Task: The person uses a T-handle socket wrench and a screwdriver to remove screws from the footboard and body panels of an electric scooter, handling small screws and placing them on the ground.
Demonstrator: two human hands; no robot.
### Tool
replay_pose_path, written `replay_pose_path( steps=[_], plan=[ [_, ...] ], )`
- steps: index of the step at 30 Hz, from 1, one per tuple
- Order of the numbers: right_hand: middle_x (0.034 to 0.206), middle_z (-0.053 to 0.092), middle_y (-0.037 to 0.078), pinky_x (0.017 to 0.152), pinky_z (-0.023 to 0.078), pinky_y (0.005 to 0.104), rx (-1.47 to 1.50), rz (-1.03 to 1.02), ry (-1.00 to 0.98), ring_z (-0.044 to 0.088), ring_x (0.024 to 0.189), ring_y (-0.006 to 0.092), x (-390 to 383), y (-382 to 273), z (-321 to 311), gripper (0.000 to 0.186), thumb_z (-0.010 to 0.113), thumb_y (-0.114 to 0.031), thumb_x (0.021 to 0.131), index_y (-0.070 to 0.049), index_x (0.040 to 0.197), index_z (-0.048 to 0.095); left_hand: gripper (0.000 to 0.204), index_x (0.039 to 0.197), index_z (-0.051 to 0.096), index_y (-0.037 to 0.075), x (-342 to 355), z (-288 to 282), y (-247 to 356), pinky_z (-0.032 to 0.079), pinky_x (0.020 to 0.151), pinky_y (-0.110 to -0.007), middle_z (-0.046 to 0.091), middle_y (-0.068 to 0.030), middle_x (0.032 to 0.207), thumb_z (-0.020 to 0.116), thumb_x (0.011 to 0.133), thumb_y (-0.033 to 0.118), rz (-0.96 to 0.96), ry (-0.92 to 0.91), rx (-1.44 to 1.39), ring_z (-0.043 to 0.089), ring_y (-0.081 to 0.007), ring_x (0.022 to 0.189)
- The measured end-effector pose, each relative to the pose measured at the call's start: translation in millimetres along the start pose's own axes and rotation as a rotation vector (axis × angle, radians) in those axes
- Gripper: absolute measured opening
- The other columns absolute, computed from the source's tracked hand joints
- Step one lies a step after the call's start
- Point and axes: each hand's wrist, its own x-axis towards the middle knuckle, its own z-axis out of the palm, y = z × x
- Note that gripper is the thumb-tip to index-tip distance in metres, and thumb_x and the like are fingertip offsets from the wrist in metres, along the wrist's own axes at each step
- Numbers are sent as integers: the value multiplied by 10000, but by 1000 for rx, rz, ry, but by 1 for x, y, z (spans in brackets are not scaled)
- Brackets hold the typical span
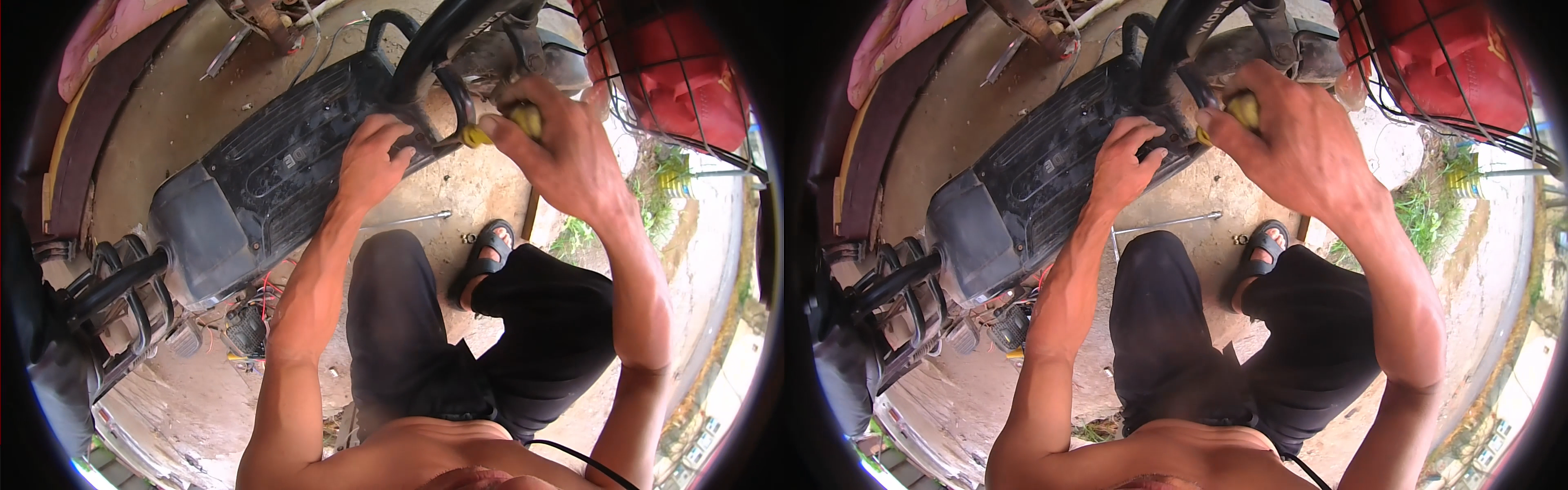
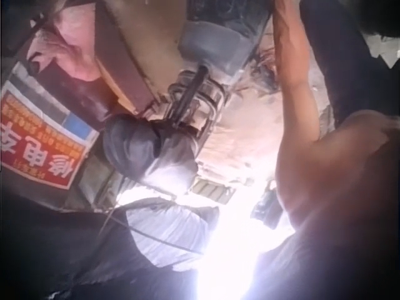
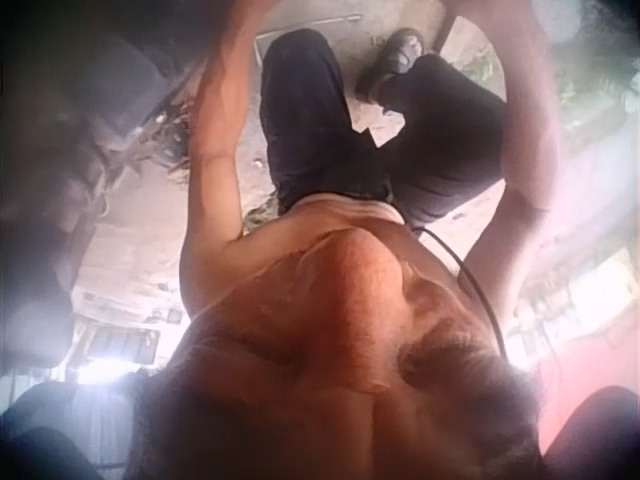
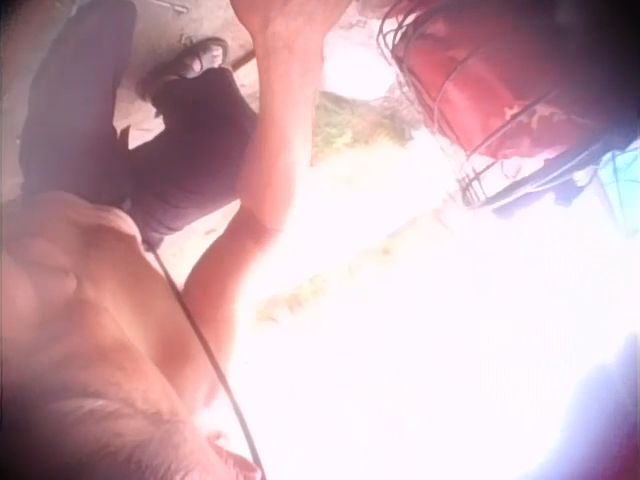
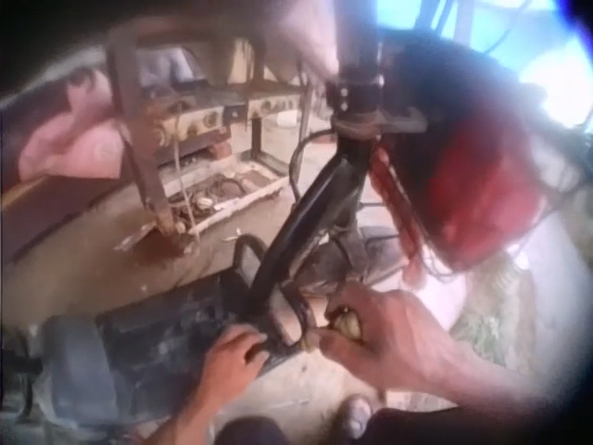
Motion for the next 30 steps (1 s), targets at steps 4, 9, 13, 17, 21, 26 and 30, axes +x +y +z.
replay_pose_path(
  steps=[4, 9, 13, 17, 21, 26, 30],
  plan=[
    [811, 729, 224, 737, 559, 562, -101, -34, -32, 720, 813, 471, 18, -6, 16, 337, 745, -361, 950, -51, 1062, 676, 281, 1126, 769, 52, 0, 1, -4, 536, 1022, -410, 692, -109, 1209, 806, 852, 103, -13, -16, -21, 660, -327, 1171],
    [803, 731, 226, 764, 568, 557, -165, -64, -32, 728, 842, 465, 25, -2, 24, 341, 739, -350, 941, -48, 1086, 678, 258, 1136, 775, 67, 1, 2, -3, 530, 1014, -436, 687, -108, 1185, 765, 878, 79, 6, 14, 13, 654, -342, 1149],
    [803, 734, 225, 786, 575, 552, -167, -73, -53, 735, 852, 457, 26, 3, 25, 330, 724, -342, 937, -54, 1094, 685, 279, 1191, 770, 78, 1, 2, -6, 523, 1032, -435, 675, -112, 1205, 725, 916, 58, 76, -59, 124, 646, -334, 1157],
    [805, 736, 224, 792, 575, 556, -187, -72, -57, 737, 849, 457, 25, 8, 22, 325, 718, -342, 936, -57, 1091, 688, 258, 1135, 794, 108, 2, 10, -5, 511, 1016, -457, 670, -84, 1146, 695, 905, 48, 81, -12, 125, 639, -335, 1113],
    [808, 734, 229, 797, 576, 562, -181, -88, -53, 736, 849, 458, 26, 14, 24, 322, 714, -340, 935, -58, 1089, 689, 260, 1120, 812, 122, 2, 10, -3, 511, 1004, -460, 670, -76, 1153, 695, 899, 51, 84, 2, 160, 639, -333, 1101],
    [816, 734, 235, 799, 579, 564, -190, -117, -30, 735, 854, 460, 25, 16, 31, 320, 710, -336, 937, -58, 1095, 686, 264, 1113, 822, 125, 2, 13, -2, 509, 1003, -460, 669, -75, 1160, 701, 888, 55, 100, 4, 170, 637, -332, 1096],
    [810, 732, 231, 789, 575, 565, -192, -116, -43, 733, 849, 461, 26, 13, 30, 322, 717, -335, 937, -54, 1091, 678, 265, 1119, 822, 119, 1, 11, -2, 506, 1011, -456, 666, -75, 1167, 711, 885, 62, 94, -5, 177, 630, -330, 1108]
  ],
)
